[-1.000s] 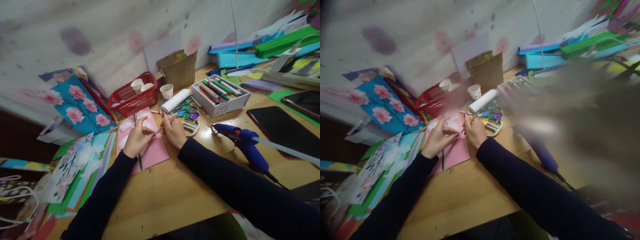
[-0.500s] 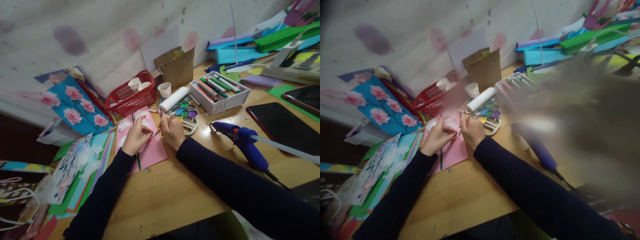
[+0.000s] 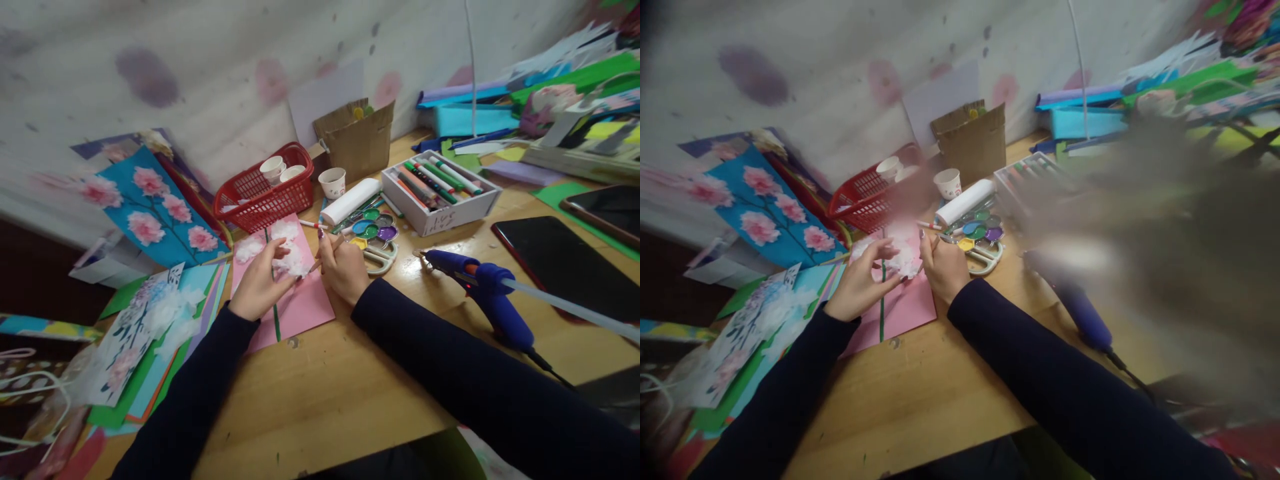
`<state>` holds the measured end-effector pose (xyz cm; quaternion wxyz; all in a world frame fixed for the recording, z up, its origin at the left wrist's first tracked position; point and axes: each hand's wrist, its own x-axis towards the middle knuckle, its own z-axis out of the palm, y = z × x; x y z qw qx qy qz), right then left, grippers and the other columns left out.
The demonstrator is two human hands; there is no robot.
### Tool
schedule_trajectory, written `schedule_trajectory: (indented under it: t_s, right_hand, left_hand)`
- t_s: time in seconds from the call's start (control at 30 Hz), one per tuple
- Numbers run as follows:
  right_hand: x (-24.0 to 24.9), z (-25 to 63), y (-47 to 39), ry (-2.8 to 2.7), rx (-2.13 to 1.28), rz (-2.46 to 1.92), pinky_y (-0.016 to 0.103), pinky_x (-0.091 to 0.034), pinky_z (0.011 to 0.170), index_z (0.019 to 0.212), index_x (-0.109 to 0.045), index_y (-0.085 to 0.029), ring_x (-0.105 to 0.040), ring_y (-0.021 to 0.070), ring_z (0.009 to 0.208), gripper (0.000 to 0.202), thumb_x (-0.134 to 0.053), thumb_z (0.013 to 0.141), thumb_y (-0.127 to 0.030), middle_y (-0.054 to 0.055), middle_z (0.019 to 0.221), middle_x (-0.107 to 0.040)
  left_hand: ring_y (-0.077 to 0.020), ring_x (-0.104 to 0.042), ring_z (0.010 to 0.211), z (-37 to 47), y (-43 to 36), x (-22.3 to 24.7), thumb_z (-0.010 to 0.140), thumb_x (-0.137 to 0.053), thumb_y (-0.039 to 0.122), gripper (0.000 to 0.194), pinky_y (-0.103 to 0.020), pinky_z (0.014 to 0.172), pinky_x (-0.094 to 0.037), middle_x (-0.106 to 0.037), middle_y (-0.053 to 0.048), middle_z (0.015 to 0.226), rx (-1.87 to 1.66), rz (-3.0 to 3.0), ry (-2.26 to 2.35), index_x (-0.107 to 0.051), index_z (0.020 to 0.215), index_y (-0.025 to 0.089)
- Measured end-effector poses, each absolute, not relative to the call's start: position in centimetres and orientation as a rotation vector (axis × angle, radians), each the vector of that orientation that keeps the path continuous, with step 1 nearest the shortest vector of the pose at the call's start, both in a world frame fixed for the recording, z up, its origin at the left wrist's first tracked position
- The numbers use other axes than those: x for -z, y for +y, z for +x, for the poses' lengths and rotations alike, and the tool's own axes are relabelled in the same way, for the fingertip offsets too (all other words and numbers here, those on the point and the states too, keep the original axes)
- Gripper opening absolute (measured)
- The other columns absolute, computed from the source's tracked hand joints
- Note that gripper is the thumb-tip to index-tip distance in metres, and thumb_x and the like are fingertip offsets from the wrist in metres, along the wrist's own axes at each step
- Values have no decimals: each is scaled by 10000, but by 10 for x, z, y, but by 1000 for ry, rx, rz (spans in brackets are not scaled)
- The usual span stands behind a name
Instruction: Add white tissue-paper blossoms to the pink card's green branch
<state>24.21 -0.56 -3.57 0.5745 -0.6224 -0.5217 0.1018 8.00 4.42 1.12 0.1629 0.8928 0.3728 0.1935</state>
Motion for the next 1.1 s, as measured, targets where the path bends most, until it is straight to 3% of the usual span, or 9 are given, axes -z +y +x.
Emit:
schedule_trajectory:
  t_s: [0.1,0.23,0.43,0.77,0.83,0.97,1.1]
  right_hand:
    - [36,242,-6,-1205,-268,-1435,252,-366,535,607,-490,-218,-543,138,467,408,-327,958,-347,-18,467,-526]
    - [37,243,-6,-1154,-295,-1430,251,-369,503,601,-489,-217,-534,131,450,423,-317,956,-370,-16,454,-520]
    - [38,244,-6,-1127,-334,-1434,245,-368,457,614,-494,-219,-511,126,415,413,-312,950,-375,-26,427,-503]
    - [33,240,-9,-1022,-374,-1437,237,-378,423,601,-497,-212,-477,112,349,438,-334,939,-437,-44,385,-474]
    - [33,240,-10,-1018,-376,-1447,235,-374,418,598,-496,-212,-482,114,352,440,-328,938,-434,-40,389,-480]
    - [34,240,-10,-1043,-376,-1452,236,-380,423,602,-506,-210,-490,120,362,441,-320,937,-429,-31,403,-498]
    - [33,241,-10,-1038,-366,-1456,236,-382,427,606,-504,-213,-497,125,369,448,-325,931,-465,-32,405,-502]
  left_hand:
    - [-315,-445,1278,57,40,-3,729,-697,375,733,-478,1032,-348,-488,-192,1360,-423,2652,1103,-363,1343,153]
    - [-360,-393,1304,40,35,14,745,-668,496,859,-540,1034,-283,-439,-212,1403,-282,2636,1185,-258,1426,170]
    - [-380,-322,1333,42,32,18,752,-650,517,830,-555,1038,-204,-428,-222,1405,-271,2608,1262,-300,1413,157]
    - [-392,-332,1307,37,33,19,742,-668,509,792,-559,1007,-203,-449,-203,1400,-320,2590,1197,-358,1383,161]
    - [-378,-332,1306,44,34,15,762,-661,475,699,-545,1010,-213,-482,-180,1375,-401,2592,1181,-425,1345,171]
    - [-348,-377,1263,73,38,4,832,-597,361,303,-533,1003,-232,-554,-114,1296,-548,2600,1116,-646,1098,223]
    - [-363,-352,1278,97,46,5,836,-593,296,148,-575,994,-208,-607,-97,1219,-489,2617,1006,-698,897,212]
